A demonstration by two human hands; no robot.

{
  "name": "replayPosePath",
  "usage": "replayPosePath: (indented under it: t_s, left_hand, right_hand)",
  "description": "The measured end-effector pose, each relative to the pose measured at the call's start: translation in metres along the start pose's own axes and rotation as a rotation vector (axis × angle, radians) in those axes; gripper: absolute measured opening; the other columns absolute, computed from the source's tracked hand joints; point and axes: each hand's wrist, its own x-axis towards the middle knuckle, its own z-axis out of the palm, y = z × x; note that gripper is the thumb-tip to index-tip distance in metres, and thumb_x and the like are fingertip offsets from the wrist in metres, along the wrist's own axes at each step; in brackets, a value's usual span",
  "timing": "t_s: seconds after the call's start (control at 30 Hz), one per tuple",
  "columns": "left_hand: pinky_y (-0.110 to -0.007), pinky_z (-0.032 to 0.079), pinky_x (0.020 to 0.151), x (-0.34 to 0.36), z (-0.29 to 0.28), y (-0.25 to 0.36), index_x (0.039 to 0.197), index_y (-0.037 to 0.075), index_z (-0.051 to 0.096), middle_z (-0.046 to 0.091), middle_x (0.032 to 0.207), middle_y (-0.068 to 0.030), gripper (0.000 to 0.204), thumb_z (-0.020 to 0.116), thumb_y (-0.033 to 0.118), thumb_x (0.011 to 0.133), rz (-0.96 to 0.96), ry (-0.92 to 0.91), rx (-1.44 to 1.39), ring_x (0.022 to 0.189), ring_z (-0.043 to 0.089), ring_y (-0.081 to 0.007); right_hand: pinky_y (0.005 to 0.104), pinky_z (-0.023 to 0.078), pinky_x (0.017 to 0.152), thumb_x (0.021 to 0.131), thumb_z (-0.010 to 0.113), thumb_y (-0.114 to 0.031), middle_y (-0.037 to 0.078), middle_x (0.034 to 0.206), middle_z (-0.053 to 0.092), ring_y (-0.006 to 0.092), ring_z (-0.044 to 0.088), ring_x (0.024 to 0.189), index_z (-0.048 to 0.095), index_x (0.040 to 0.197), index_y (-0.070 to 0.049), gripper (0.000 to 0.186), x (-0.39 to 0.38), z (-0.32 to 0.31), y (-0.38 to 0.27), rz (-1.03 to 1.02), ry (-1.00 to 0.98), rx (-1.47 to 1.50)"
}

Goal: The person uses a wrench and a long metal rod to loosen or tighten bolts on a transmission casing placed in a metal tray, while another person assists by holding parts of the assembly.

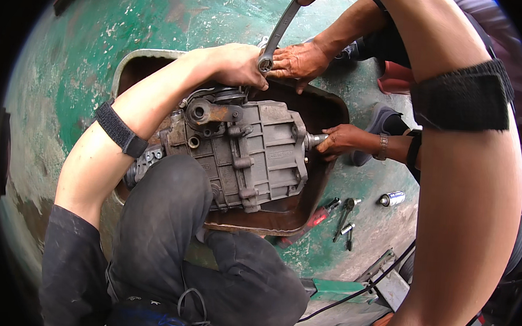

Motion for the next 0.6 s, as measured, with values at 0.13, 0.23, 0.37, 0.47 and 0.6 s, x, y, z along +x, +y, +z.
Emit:
replayPosePath:
  t_s: [0.13,0.23,0.37,0.47,0.6]
  left_hand:
    - [-0.039,0.052,0.072,-0.003,0.002,-0.001,0.087,0.0,0.071,0.069,0.081,-0.0184,0.041,0.071,0.04,0.078,0.023,0.036,0.006,0.075,0.066,-0.0292]
    - [-0.04,0.052,0.078,-0.001,0.006,-0.002,0.094,0.004,0.071,0.07,0.09,-0.0162,0.036,0.07,0.035,0.077,0.041,0.069,0.066,0.085,0.068,-0.0309]
    - [-0.041,0.052,0.08,0.008,0.009,-0.001,0.105,0.006,0.069,0.069,0.098,-0.0167,0.04,0.066,0.037,0.079,0.11,-0.038,0.227,0.09,0.066,-0.0315]
    - [-0.042,0.052,0.08,0.007,0.011,-0.002,0.105,0.007,0.07,0.069,0.098,-0.0177,0.039,0.066,0.037,0.08,0.158,-0.002,0.179,0.091,0.066,-0.0318]
    - [-0.044,0.051,0.075,-0.003,0.011,0.004,0.096,0.004,0.067,0.067,0.091,-0.0219,0.037,0.066,0.039,0.083,0.116,0.016,0.179,0.085,0.064,-0.0382]
  right_hand:
    - [0.0372,0.038,0.085,0.07,0.075,-0.045,0.012,0.072,0.069,0.0277,0.062,0.067,0.075,0.082,-0.011,0.036,-0.001,0.005,-0.003,0.006,0.074,-0.097]
    - [0.0359,0.038,0.084,0.067,0.07,-0.032,0.01,0.066,0.067,0.0267,0.061,0.06,0.072,0.07,-0.012,0.02,-0.015,0.003,-0.019,-0.069,0.243,-0.132]
    - [0.0361,0.037,0.086,0.062,0.064,-0.023,0.004,0.062,0.065,0.0202,0.06,0.064,0.067,0.061,-0.015,0.009,-0.034,-0.003,-0.036,-0.101,0.262,-0.376]
    - [0.0388,0.032,0.095,0.061,0.063,-0.021,0.003,0.063,0.065,0.0171,0.06,0.074,0.067,0.06,-0.015,0.007,-0.034,-0.002,-0.043,-0.084,0.311,-0.274]
    - [0.044,0.036,0.095,0.062,0.062,-0.015,0.005,0.061,0.063,0.0215,0.061,0.065,0.067,0.061,-0.013,0.005,-0.033,0.003,-0.042,-0.204,0.599,-0.272]
